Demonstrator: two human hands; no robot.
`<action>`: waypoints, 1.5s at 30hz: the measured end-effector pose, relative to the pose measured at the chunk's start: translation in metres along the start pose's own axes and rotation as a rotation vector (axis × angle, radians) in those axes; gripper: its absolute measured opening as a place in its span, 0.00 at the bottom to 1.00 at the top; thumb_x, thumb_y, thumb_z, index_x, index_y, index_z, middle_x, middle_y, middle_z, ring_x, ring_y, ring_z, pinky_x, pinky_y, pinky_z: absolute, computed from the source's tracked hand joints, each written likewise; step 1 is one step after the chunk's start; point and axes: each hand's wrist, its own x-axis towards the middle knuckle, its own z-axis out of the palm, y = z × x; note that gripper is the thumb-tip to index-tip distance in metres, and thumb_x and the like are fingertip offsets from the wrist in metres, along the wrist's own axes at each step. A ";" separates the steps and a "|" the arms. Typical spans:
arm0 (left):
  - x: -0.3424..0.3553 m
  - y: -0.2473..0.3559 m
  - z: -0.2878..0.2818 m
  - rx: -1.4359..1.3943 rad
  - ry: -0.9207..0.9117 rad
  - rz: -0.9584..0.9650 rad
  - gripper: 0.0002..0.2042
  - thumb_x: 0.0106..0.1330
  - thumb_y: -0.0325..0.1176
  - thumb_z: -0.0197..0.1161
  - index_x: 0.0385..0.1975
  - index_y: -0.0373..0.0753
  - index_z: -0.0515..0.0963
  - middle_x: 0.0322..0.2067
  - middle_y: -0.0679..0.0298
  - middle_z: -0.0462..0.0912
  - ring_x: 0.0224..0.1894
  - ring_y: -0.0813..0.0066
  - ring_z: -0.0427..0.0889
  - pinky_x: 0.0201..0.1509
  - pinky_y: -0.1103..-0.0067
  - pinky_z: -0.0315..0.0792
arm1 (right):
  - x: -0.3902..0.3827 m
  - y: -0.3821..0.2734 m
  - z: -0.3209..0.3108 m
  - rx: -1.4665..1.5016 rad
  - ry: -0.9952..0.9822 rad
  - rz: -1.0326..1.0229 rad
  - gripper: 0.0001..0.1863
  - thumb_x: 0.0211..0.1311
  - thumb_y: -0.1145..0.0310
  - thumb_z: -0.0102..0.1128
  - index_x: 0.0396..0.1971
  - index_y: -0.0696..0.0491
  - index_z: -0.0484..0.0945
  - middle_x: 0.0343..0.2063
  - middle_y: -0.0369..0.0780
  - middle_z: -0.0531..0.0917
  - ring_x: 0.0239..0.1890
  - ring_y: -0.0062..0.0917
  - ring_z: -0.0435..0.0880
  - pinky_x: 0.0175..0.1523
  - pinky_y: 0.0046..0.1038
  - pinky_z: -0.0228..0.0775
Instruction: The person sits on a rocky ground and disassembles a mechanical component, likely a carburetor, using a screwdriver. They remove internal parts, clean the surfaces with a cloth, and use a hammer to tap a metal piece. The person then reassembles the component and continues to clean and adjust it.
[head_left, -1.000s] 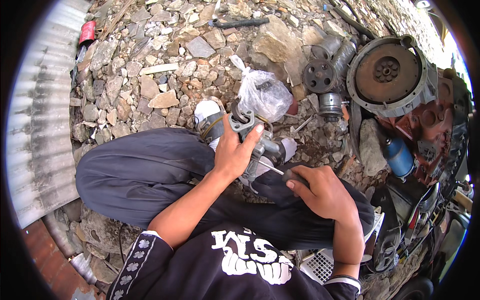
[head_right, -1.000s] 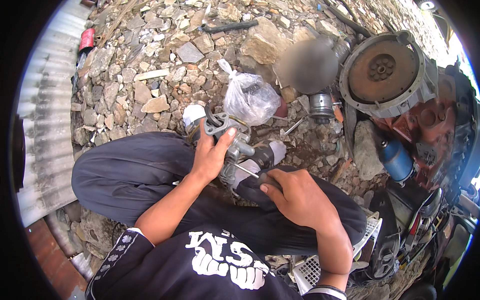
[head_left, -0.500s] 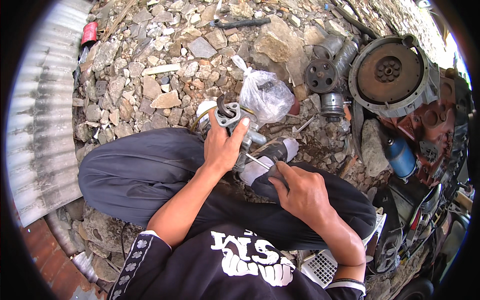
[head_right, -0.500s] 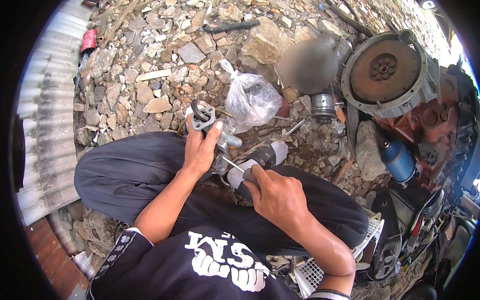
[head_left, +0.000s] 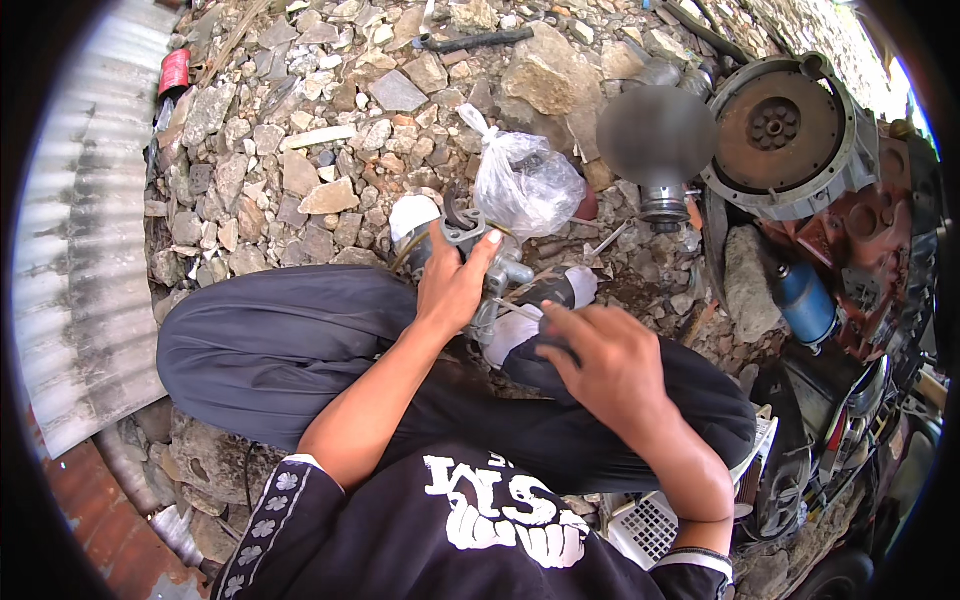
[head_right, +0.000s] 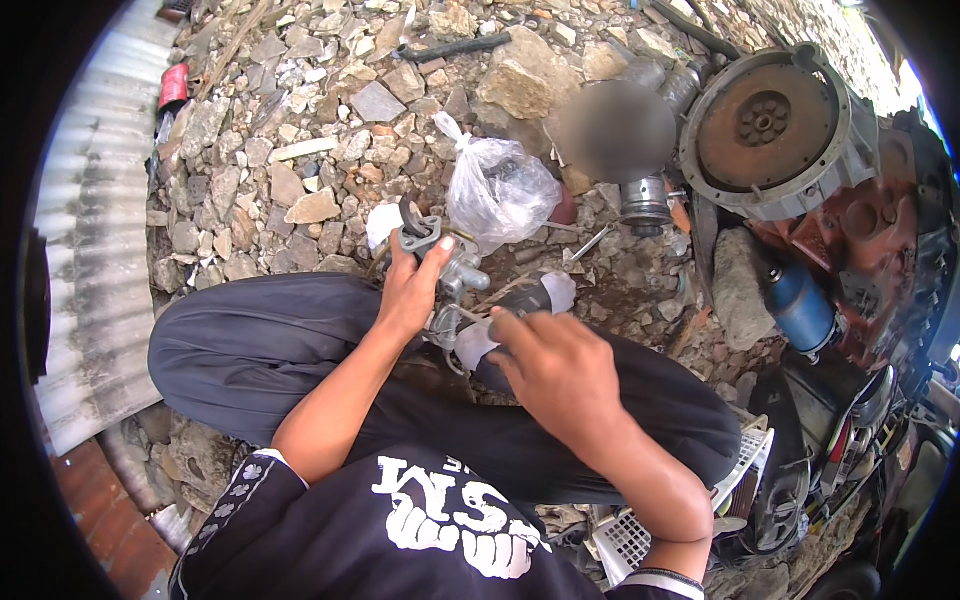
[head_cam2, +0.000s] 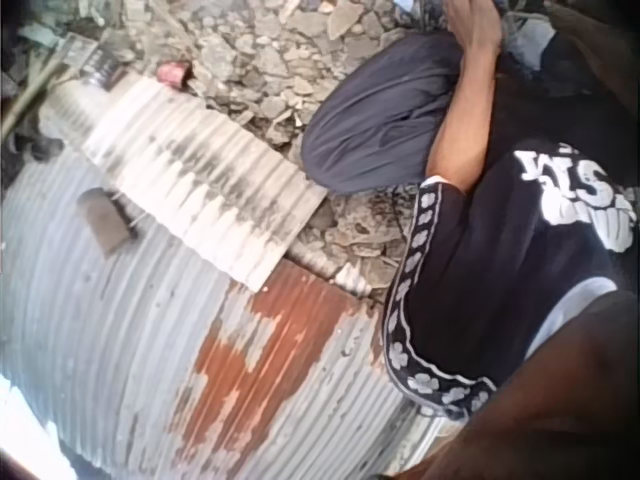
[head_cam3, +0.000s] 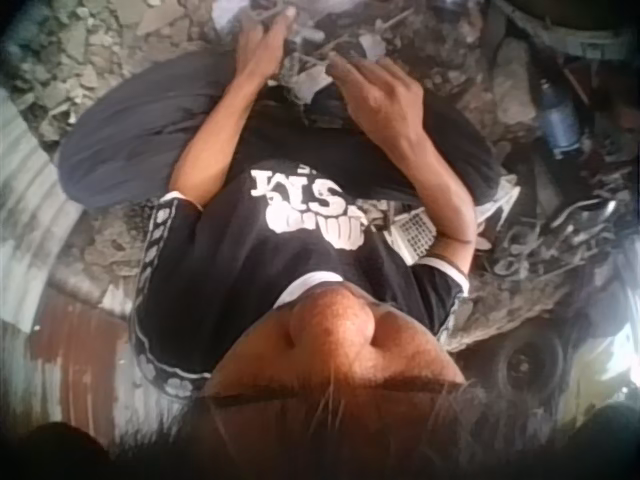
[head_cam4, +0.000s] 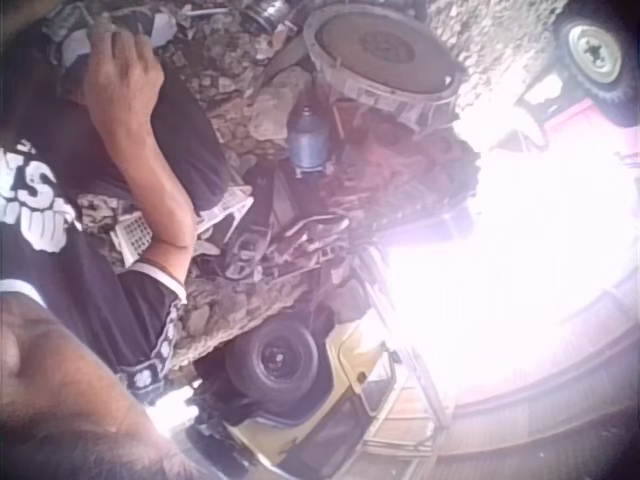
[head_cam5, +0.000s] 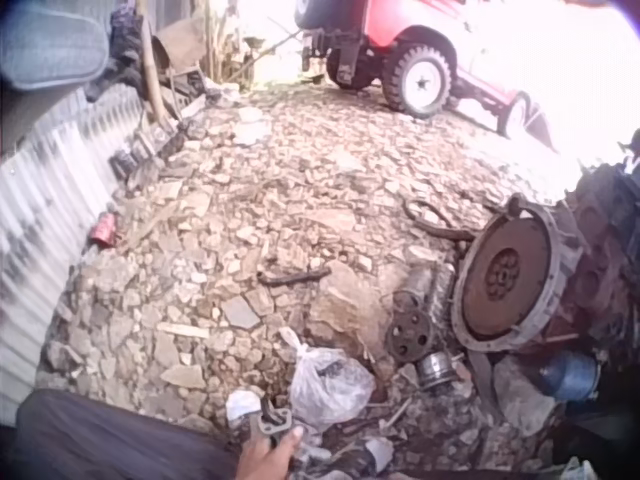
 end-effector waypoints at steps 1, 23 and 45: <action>0.003 -0.003 0.002 -0.023 0.000 0.023 0.40 0.69 0.59 0.63 0.64 0.27 0.60 0.47 0.43 0.86 0.54 0.47 0.84 0.60 0.63 0.72 | 0.003 0.003 -0.006 0.110 -0.025 0.066 0.16 0.60 0.68 0.70 0.48 0.56 0.86 0.29 0.41 0.83 0.31 0.35 0.85 0.37 0.33 0.76; 0.017 -0.019 -0.004 0.044 0.151 0.109 0.42 0.67 0.60 0.64 0.64 0.27 0.59 0.45 0.46 0.87 0.52 0.50 0.86 0.59 0.64 0.73 | 0.012 -0.004 -0.001 0.238 0.120 0.099 0.12 0.56 0.73 0.75 0.41 0.55 0.88 0.37 0.44 0.90 0.40 0.38 0.90 0.44 0.33 0.82; 0.010 0.008 -0.002 -0.113 0.088 0.122 0.31 0.70 0.53 0.65 0.57 0.33 0.65 0.42 0.51 0.87 0.48 0.56 0.86 0.55 0.66 0.74 | 0.010 0.004 -0.013 0.102 -0.084 0.234 0.13 0.63 0.65 0.72 0.39 0.59 0.85 0.30 0.46 0.87 0.30 0.41 0.87 0.37 0.40 0.78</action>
